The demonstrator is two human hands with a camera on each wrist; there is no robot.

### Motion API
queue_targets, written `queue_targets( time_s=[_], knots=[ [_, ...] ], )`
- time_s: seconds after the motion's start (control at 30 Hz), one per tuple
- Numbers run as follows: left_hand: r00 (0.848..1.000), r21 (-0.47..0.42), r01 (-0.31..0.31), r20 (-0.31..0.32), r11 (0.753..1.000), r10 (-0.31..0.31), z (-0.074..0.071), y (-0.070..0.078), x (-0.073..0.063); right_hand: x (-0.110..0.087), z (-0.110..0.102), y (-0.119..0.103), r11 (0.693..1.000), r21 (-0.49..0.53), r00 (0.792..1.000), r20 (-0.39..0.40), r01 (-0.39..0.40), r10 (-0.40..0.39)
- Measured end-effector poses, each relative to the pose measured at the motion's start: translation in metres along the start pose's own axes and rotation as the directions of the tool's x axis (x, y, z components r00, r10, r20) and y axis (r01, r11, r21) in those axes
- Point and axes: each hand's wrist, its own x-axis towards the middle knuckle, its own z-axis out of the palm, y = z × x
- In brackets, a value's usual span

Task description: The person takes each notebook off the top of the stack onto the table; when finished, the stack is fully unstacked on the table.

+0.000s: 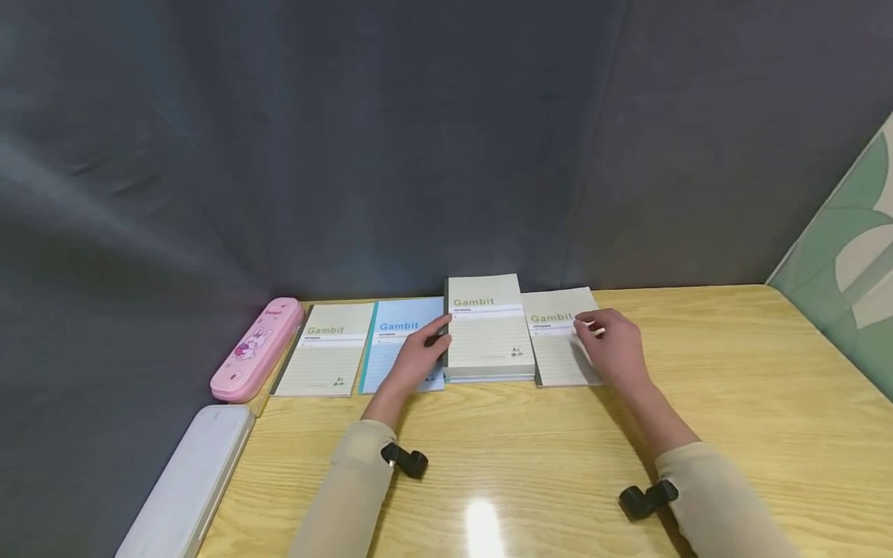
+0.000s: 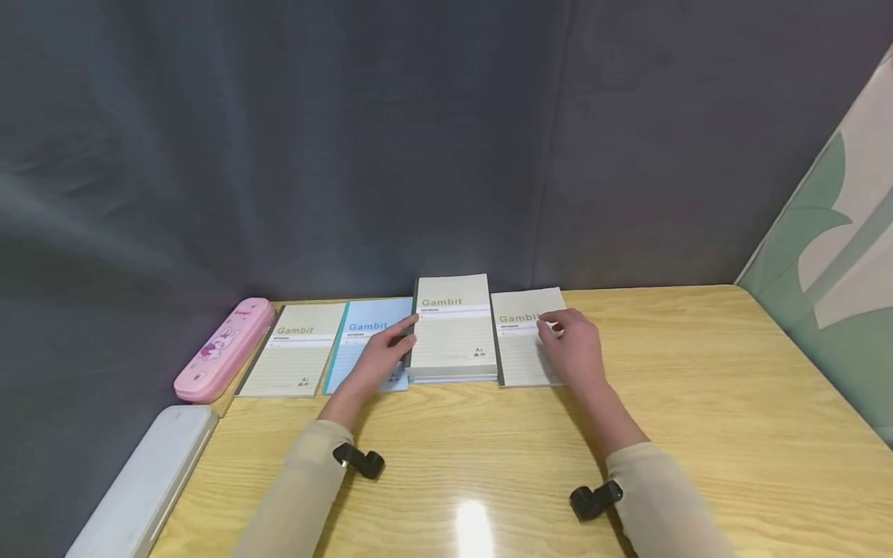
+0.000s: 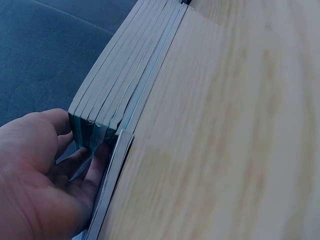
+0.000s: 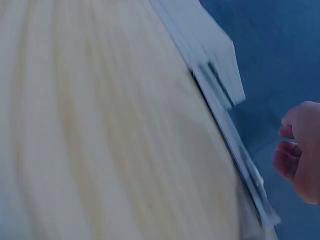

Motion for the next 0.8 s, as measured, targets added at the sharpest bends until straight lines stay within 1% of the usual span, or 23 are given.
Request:
queue_targets(
  time_s=[0.1, 0.17, 0.23, 0.3, 0.37, 0.47, 0.6, 0.67, 0.8],
  knots=[
    [1.0, 0.003, 0.004, -0.001, 1.0, -0.004, 0.001, 0.001, 0.0, 0.002, 0.009, -0.008, 0.997, 0.07, 0.997, 0.066, -0.032, 0.027],
    [1.0, 0.003, 0.007, -0.005, 1.0, -0.007, 0.001, 0.001, 0.0, 0.005, 0.017, -0.013, 0.986, 0.148, 0.991, 0.126, -0.071, 0.053],
    [1.0, 0.0, 0.009, -0.015, 1.0, -0.01, 0.001, 0.001, -0.001, 0.007, 0.025, -0.019, 0.965, 0.233, 0.979, 0.19, -0.116, 0.072],
    [1.0, -0.005, 0.01, -0.018, 1.0, -0.01, 0.0, 0.001, -0.001, 0.009, 0.032, -0.023, 0.934, 0.313, 0.965, 0.246, -0.17, 0.093],
    [1.0, -0.005, 0.01, -0.017, 1.0, -0.01, 0.0, 0.001, -0.001, 0.01, 0.038, -0.028, 0.912, 0.358, 0.955, 0.279, -0.203, 0.103],
    [1.0, -0.006, 0.011, -0.015, 1.0, -0.011, 0.001, -0.001, -0.001, 0.011, 0.045, -0.033, 0.908, 0.354, 0.95, 0.288, -0.223, 0.121],
    [1.0, -0.005, 0.01, -0.023, 1.0, -0.01, 0.002, -0.002, -0.001, 0.016, 0.05, -0.038, 0.918, 0.323, 0.951, 0.274, -0.23, 0.142],
    [1.0, -0.003, 0.006, -0.022, 1.0, -0.006, 0.002, -0.002, 0.0, 0.018, 0.053, -0.04, 0.915, 0.321, 0.95, 0.269, -0.244, 0.159],
    [1.0, -0.014, 0.0, -0.016, 1.0, 0.0, 0.001, -0.004, 0.001, 0.021, 0.059, -0.041, 0.929, 0.277, 0.951, 0.254, -0.245, 0.175]
  ],
)
